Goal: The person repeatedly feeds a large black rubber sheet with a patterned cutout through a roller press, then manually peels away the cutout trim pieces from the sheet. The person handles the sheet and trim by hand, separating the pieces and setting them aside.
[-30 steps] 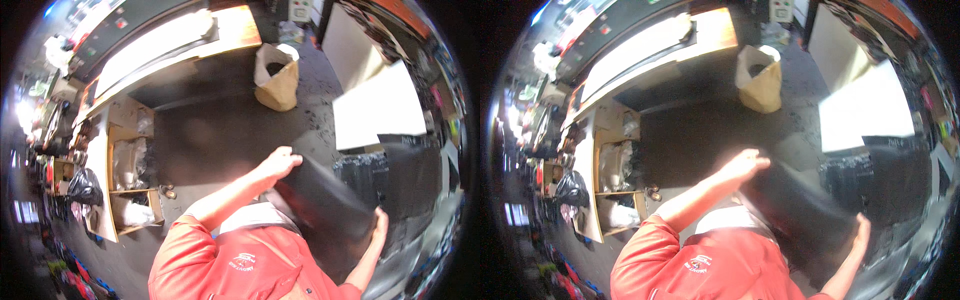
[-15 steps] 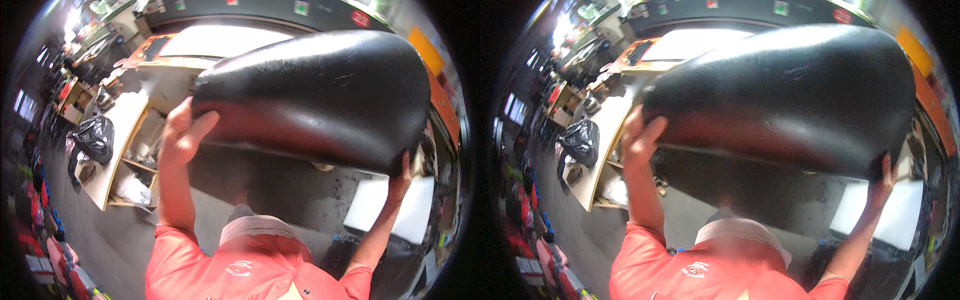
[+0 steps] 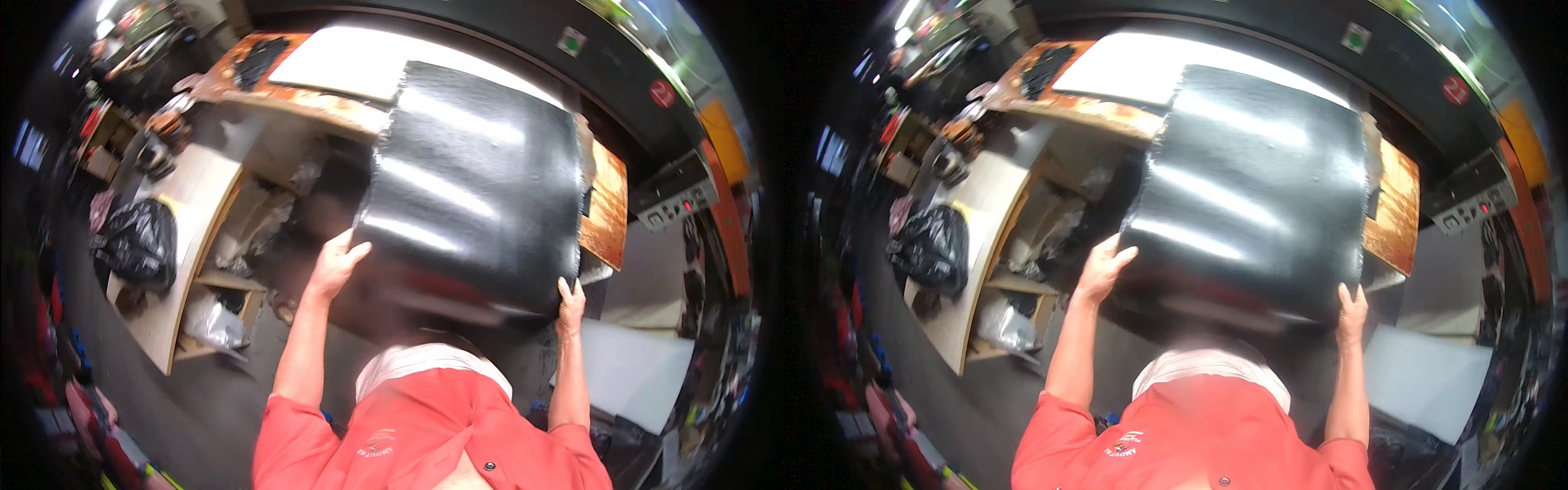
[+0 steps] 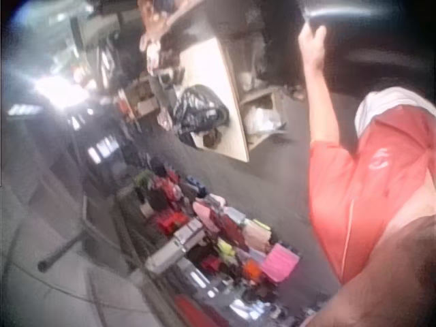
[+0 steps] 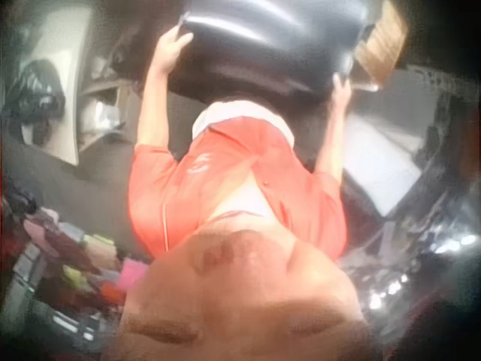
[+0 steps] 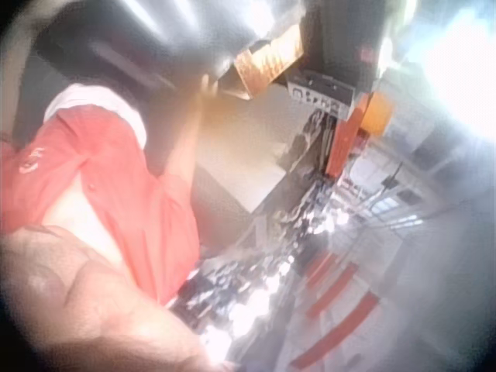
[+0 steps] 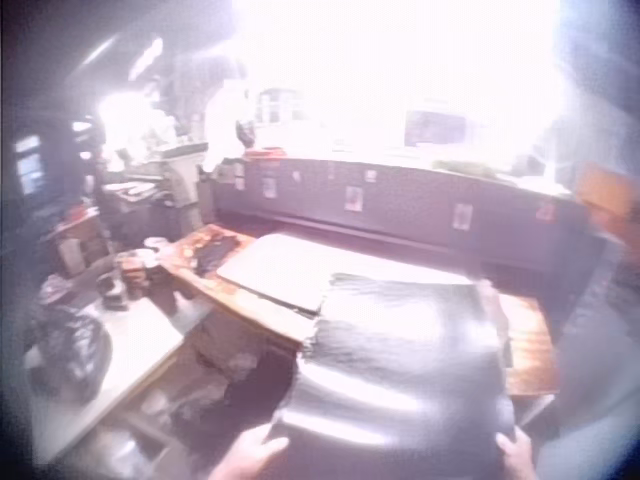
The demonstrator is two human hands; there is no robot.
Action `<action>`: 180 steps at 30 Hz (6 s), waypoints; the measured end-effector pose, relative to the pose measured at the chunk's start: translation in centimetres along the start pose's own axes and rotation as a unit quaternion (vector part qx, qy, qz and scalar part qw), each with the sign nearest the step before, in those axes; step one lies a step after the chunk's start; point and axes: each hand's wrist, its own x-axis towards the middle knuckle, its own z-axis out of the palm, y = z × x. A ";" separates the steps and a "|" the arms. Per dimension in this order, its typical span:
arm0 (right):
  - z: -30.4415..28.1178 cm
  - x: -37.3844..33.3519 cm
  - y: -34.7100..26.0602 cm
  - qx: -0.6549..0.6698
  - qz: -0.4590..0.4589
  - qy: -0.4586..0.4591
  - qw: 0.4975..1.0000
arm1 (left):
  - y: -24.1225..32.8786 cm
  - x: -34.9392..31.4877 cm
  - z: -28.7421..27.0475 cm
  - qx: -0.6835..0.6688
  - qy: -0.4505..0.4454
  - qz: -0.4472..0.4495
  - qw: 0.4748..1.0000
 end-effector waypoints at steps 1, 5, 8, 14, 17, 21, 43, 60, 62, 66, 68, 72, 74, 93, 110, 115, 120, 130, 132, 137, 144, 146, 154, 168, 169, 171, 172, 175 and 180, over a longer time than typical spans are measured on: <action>1.0 0.1 -0.2 -0.027 0.018 0.045 0.998 | 0.6 0.5 0.1 -0.004 0.018 0.014 1.000; 4.8 1.3 -2.3 0.059 -0.015 0.054 0.997 | 4.5 4.5 -0.8 0.030 0.032 0.029 0.999; 7.3 3.6 -4.6 0.070 -0.018 0.070 0.995 | 7.3 9.4 -2.1 0.055 0.017 0.026 0.998; 10.6 13.2 -9.9 0.024 -0.038 0.115 0.992 | 12.7 24.6 -1.6 0.121 -0.024 -0.050 0.991; 10.5 17.0 -12.0 0.106 -0.055 0.120 0.986 | 14.8 28.6 -0.4 0.085 -0.042 -0.031 0.995; 9.5 15.0 -11.4 -0.049 -0.095 0.151 0.983 | 15.0 23.3 -0.2 0.059 0.011 -0.119 0.991; 18.1 40.2 -15.8 -0.115 0.015 0.179 0.977 | 14.7 57.0 -3.5 0.312 0.027 -0.037 0.949; 18.1 35.8 -15.2 -0.531 -0.013 0.264 0.805 | 6.3 59.6 -0.5 0.424 0.069 0.107 0.897; 17.7 37.0 -15.0 -0.569 0.005 0.234 0.789 | 5.8 60.8 0.5 0.420 0.074 0.145 0.893; 16.7 38.9 -13.6 -0.599 -0.030 0.193 0.776 | 4.7 62.9 1.7 0.507 0.136 0.167 0.835; 16.3 39.9 -13.3 -0.604 -0.035 0.190 0.774 | 4.3 63.8 2.1 0.538 0.135 0.190 0.810; 15.0 40.0 -13.7 -0.563 -0.019 0.146 0.814 | 3.5 64.2 1.8 0.605 0.158 0.252 0.739; 12.9 38.3 -14.0 -0.479 -0.046 0.136 0.866 | 3.2 63.8 1.6 0.603 0.162 0.275 0.731; 3.3 30.7 -12.0 -0.428 -0.050 -0.007 0.903 | 1.7 46.1 23.0 0.615 -0.388 0.286 0.625; -4.3 29.9 -12.3 -0.403 -0.077 -0.073 0.909 | 1.9 46.9 16.6 0.593 -0.342 0.323 0.654; -1.3 27.3 -12.2 -0.474 -0.179 0.054 0.860 | 3.2 49.8 8.9 0.694 -0.073 0.257 0.669; 9.1 27.7 -11.2 -0.316 -0.173 0.133 0.923 | 5.7 52.4 2.0 0.775 0.100 0.141 0.608; 15.6 30.6 -12.3 -0.266 -0.158 0.225 0.924 | 6.1 54.6 -0.2 0.688 0.186 0.098 0.695; 15.1 30.6 -12.4 -0.253 -0.059 0.186 0.948 | 6.6 55.0 -1.2 0.667 0.149 0.067 0.726; 15.7 29.7 -12.3 -0.193 -0.024 0.100 0.976 | 7.3 55.7 -3.8 0.677 0.171 0.118 0.706; 18.3 30.9 -11.3 -0.224 -0.149 0.146 0.952 | 6.5 56.0 -4.4 0.689 0.183 0.158 0.684; 17.4 31.7 -11.2 -0.222 -0.152 0.158 0.950 | 6.3 55.9 -3.7 0.685 0.187 0.163 0.685; 13.5 32.3 -12.1 -0.280 -0.081 0.159 0.943 | 5.3 54.3 -0.8 0.672 0.179 0.173 0.697; 14.7 31.9 -10.4 -0.256 -0.169 0.194 0.932 | 5.5 55.0 -2.8 0.685 0.188 0.190 0.678; 15.1 31.6 -10.5 -0.252 -0.170 0.197 0.932 | 5.9 55.3 -3.3 0.694 0.191 0.190 0.668; 16.2 31.2 -10.7 -0.320 -0.164 0.165 0.918 | 6.6 55.7 -4.3 0.708 0.195 0.184 0.653; 16.5 31.2 -10.6 -0.338 -0.162 0.158 0.914 | 6.8 55.8 -4.9 0.714 0.195 0.178 0.648; 17.2 31.1 -10.4 -0.376 -0.161 0.131 0.903 | 6.8 55.8 -6.6 0.722 0.198 0.182 0.638; 17.6 31.6 -10.7 -0.431 -0.162 0.106 0.881 | 6.1 56.0 -7.9 0.722 0.215 0.194 0.628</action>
